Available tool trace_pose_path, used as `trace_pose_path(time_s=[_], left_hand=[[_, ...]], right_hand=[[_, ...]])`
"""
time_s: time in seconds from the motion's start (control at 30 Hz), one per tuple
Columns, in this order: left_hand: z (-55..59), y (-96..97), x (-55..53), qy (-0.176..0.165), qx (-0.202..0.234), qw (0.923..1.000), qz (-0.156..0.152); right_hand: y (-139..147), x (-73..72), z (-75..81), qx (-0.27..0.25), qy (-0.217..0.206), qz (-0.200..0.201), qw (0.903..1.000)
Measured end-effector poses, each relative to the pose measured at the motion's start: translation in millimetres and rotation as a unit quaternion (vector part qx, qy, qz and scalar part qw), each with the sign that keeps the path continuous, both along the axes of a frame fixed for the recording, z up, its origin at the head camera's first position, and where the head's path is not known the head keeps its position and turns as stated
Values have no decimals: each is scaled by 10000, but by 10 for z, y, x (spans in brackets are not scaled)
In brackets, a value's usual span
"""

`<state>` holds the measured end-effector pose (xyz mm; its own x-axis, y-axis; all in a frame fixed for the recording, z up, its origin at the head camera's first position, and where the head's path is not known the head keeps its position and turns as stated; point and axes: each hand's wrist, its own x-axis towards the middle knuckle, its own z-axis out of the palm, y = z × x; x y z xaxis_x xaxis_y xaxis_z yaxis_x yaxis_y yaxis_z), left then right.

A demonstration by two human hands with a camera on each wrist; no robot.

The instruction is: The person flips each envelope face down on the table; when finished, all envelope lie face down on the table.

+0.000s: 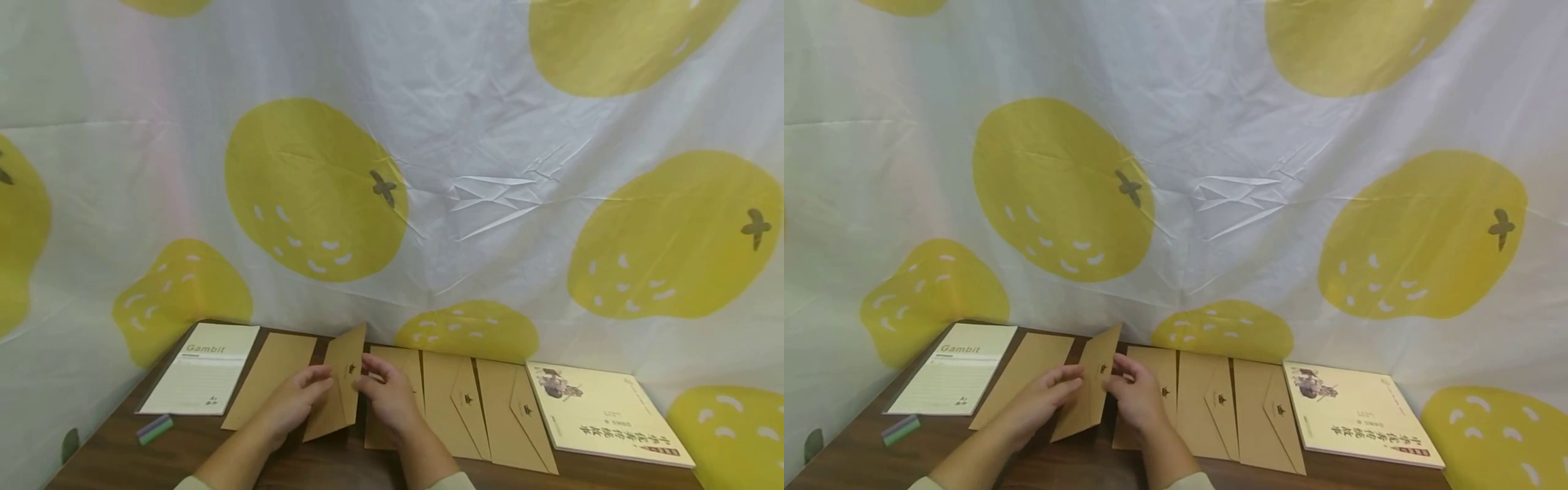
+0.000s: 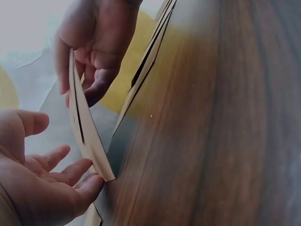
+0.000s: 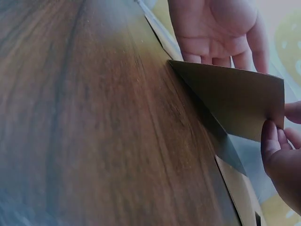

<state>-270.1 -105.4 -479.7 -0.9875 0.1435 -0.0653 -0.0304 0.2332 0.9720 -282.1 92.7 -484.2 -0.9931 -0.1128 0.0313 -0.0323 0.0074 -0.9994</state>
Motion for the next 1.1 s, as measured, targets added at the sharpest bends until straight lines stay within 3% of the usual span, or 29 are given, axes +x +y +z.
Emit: trace_pose_path(time_s=[0.23,0.5,0.8,1.1], left_hand=[[33,99,17,-36,346,9994,-51],[50,157,18,150,787,9966,-168],[61,88,7,-104,803,9967,103],[110,63,-43,181,1285,9913,235]], right_hand=[[-54,23,44,-538,-16,250,9982],[-167,67,74,-997,75,564,9934],[-224,119,61,-637,0,778,9949],[-161,77,-35,-600,-250,719,9953]])
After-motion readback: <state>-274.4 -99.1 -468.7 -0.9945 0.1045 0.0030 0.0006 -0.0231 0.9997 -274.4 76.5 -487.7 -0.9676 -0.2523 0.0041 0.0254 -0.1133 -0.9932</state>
